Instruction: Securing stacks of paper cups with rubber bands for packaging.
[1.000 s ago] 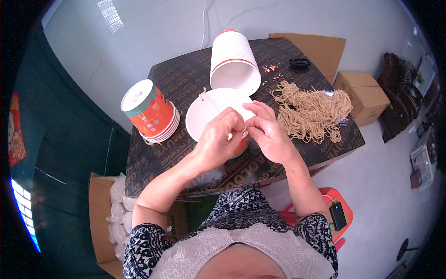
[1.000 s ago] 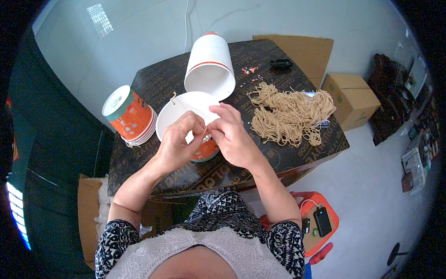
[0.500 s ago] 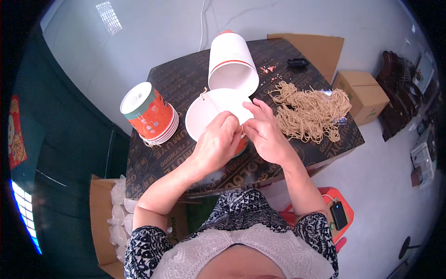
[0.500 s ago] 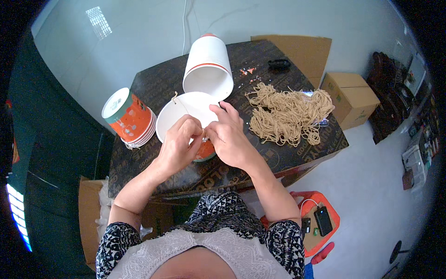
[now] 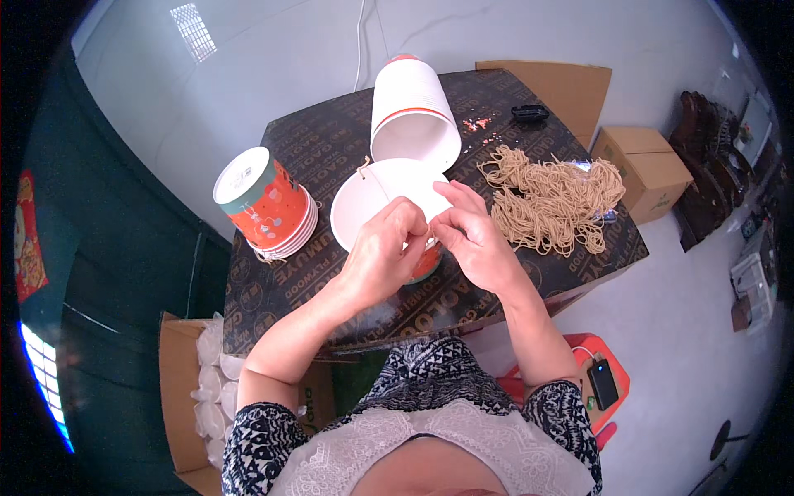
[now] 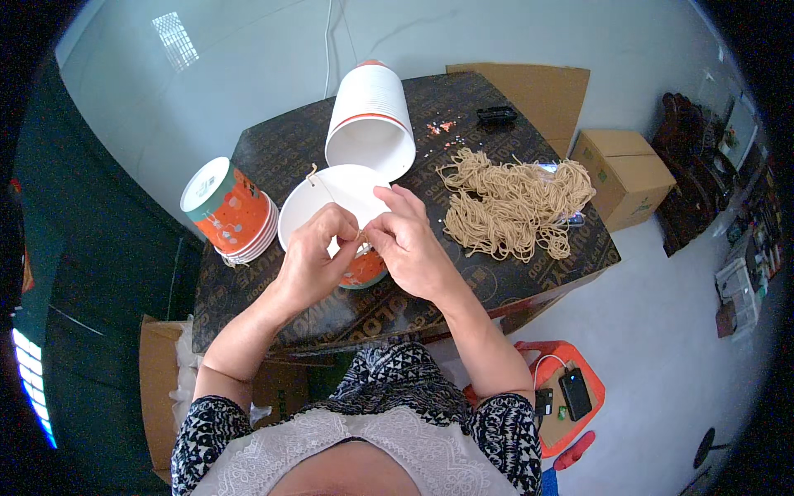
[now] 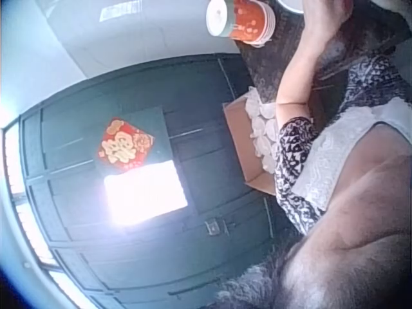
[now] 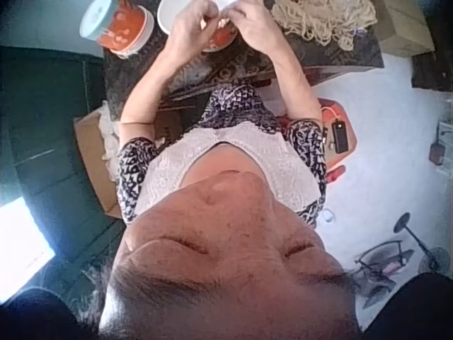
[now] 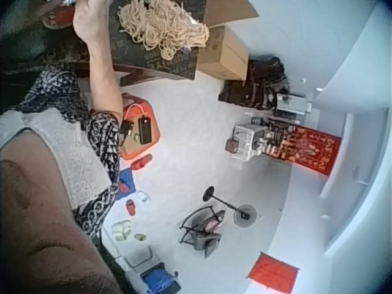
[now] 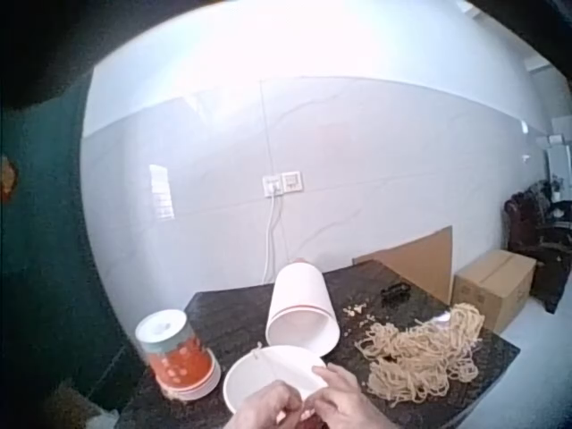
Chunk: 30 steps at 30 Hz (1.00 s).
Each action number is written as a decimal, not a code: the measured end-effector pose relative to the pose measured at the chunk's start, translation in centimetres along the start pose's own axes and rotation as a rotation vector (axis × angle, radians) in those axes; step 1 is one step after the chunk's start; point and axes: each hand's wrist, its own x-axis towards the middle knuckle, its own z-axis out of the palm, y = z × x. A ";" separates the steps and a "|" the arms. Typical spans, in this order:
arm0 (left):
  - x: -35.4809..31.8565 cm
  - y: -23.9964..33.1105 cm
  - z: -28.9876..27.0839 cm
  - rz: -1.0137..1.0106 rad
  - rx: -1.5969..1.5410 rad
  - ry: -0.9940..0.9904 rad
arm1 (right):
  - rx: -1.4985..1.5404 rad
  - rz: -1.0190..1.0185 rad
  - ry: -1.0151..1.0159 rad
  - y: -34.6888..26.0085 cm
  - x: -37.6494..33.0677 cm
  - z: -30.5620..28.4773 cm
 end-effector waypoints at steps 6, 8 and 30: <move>0.2 0.2 -0.5 -0.148 -0.087 -0.030 | 0.044 0.004 0.065 0.2 -0.2 0.5; 0.5 0.2 -0.9 -0.350 -0.173 -0.110 | -0.081 -0.139 0.246 -0.1 -0.5 1.0; 1.8 0.7 -1.9 -0.448 -0.043 -0.134 | -0.012 -0.311 0.249 -0.8 -1.4 0.9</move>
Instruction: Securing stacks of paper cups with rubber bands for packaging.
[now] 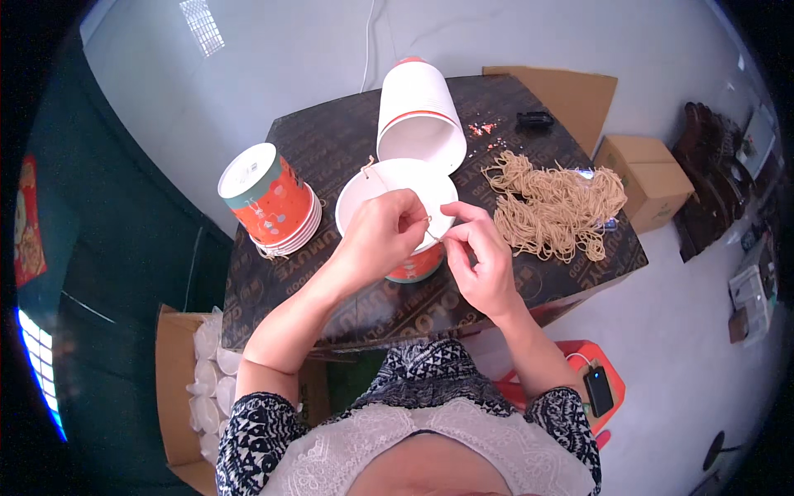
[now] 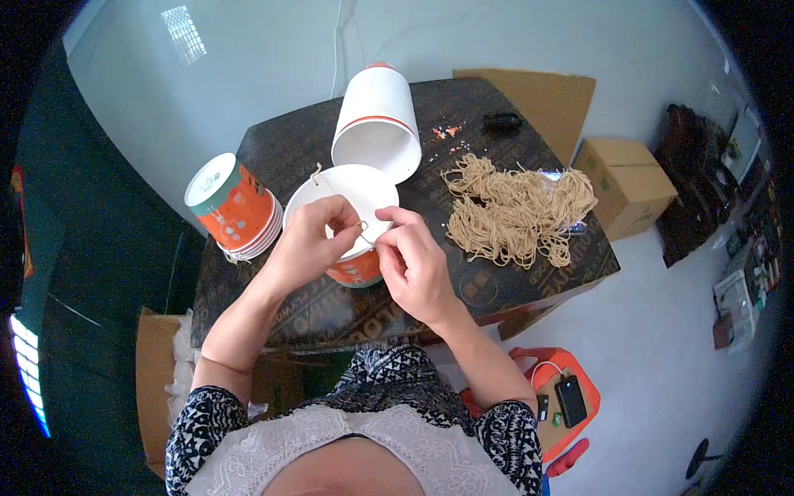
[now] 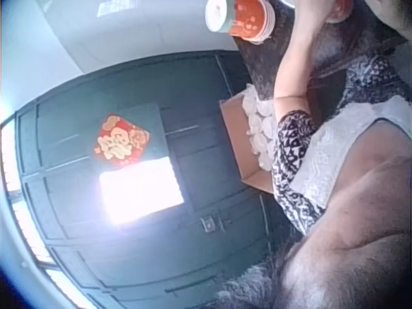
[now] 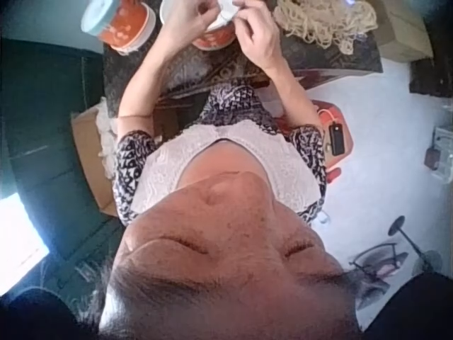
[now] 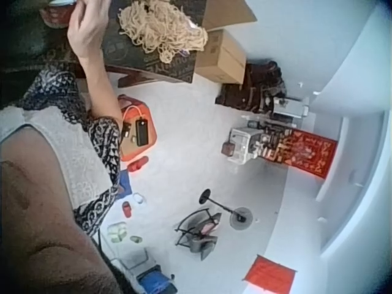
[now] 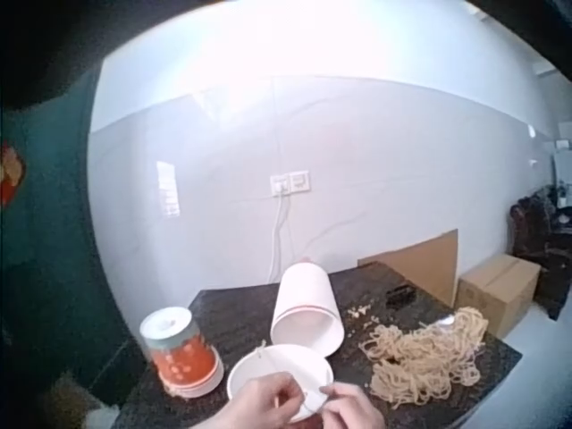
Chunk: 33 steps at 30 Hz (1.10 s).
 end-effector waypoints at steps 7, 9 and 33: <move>-0.8 0.0 0.3 -0.011 -0.037 -0.017 | 0.363 0.299 -0.096 0.5 -0.2 0.5; -1.0 -0.1 0.4 -0.007 -0.045 -0.017 | 0.329 0.202 -0.074 1.2 -0.4 0.8; -1.4 -1.7 0.8 0.269 -0.073 0.125 | 0.204 0.078 -0.012 0.3 -1.0 1.4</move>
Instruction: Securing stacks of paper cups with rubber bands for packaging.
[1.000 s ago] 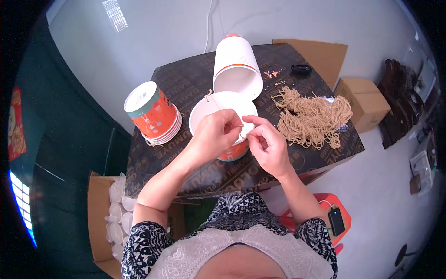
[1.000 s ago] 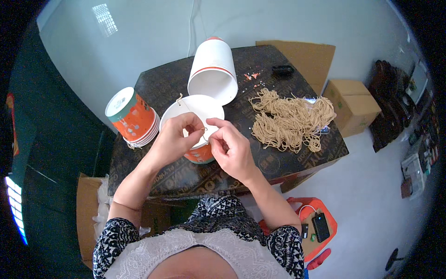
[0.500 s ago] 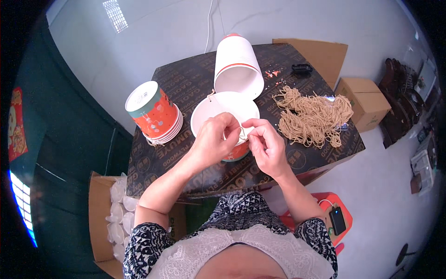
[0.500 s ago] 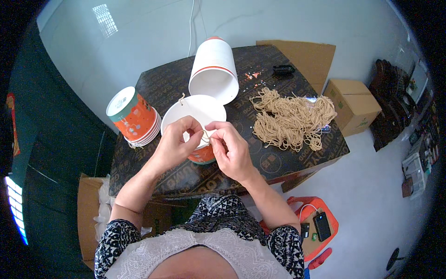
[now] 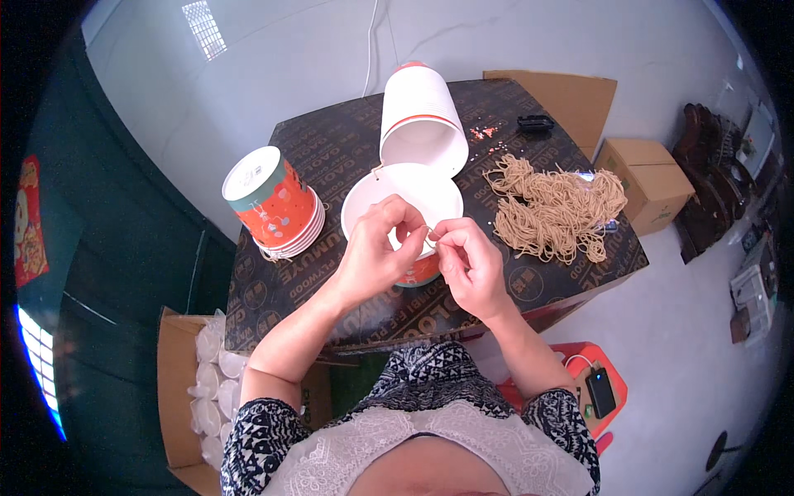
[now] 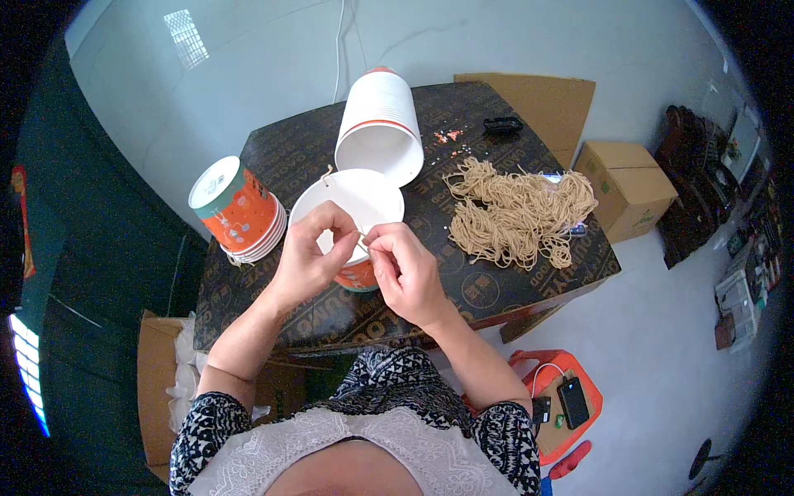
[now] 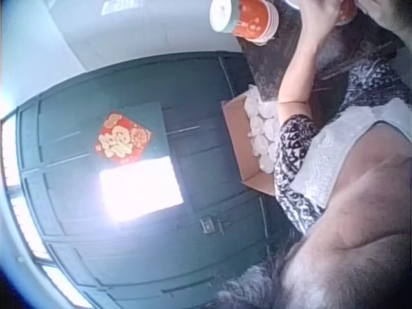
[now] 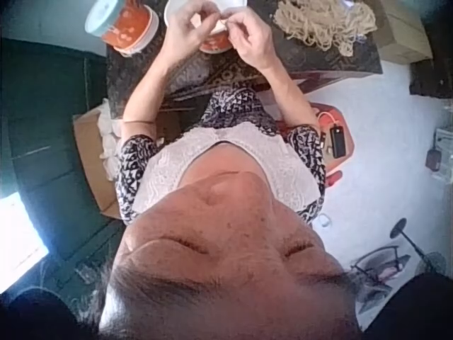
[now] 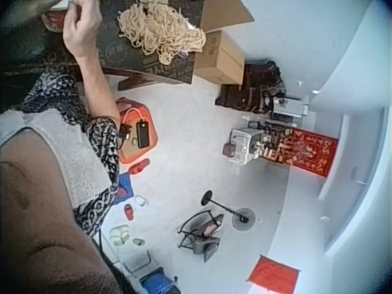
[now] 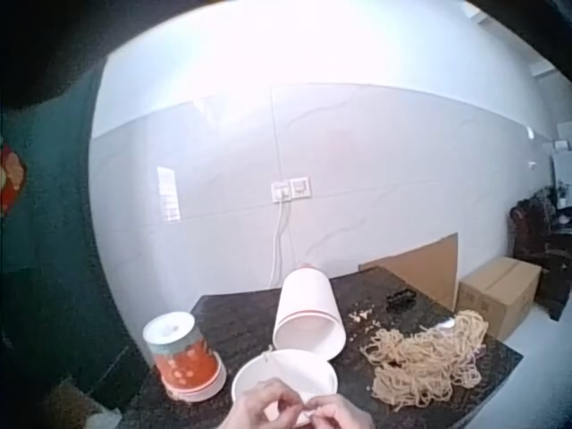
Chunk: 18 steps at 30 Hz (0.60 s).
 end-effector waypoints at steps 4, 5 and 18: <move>-0.1 0.1 0.3 0.001 0.153 0.034 | -0.235 -0.234 0.125 0.2 0.2 0.7; -0.1 0.3 0.3 0.011 0.206 0.038 | -0.272 -0.239 0.148 0.1 0.1 0.8; -1.8 2.2 -0.6 0.131 0.345 -0.116 | -0.131 0.052 0.220 -0.7 -0.9 1.4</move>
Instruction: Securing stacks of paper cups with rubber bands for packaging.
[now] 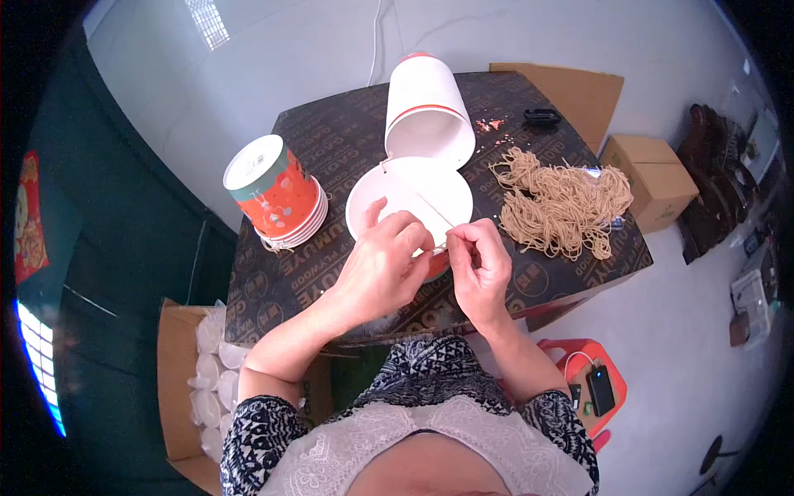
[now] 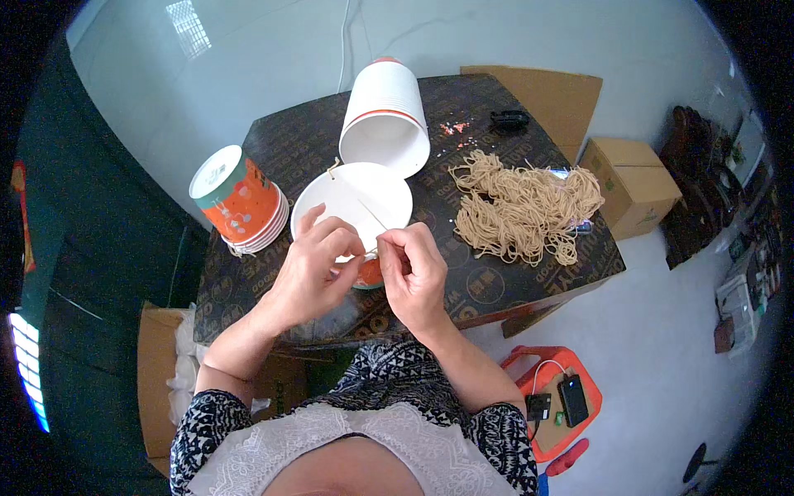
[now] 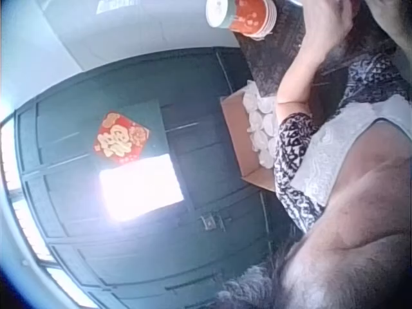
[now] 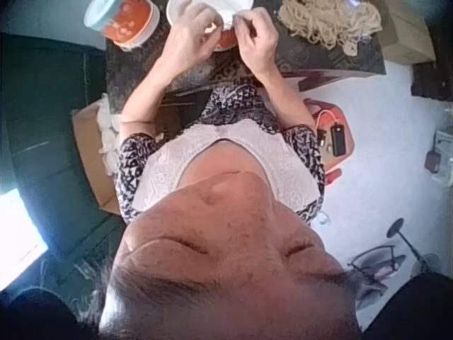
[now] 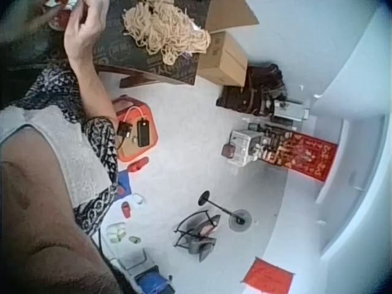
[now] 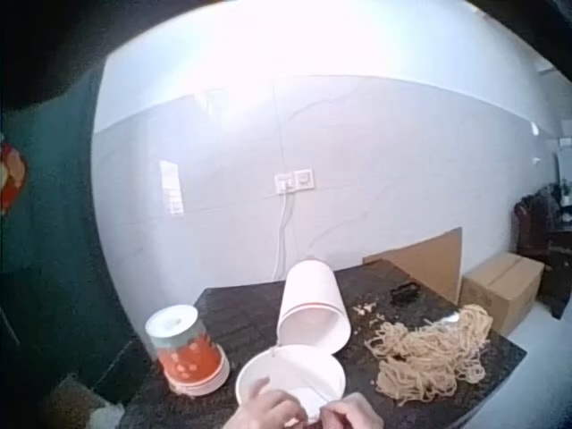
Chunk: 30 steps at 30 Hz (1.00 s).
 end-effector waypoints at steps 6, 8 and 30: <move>-0.2 0.1 0.2 0.027 -0.031 0.001 | 0.024 0.027 0.043 0.0 -0.2 0.4; -0.3 0.0 0.2 0.020 -0.059 0.006 | -0.099 -0.069 0.014 0.1 0.1 0.2; 0.6 -0.6 0.7 -0.041 -0.178 0.042 | -0.073 -0.065 -0.142 -0.9 0.6 -1.2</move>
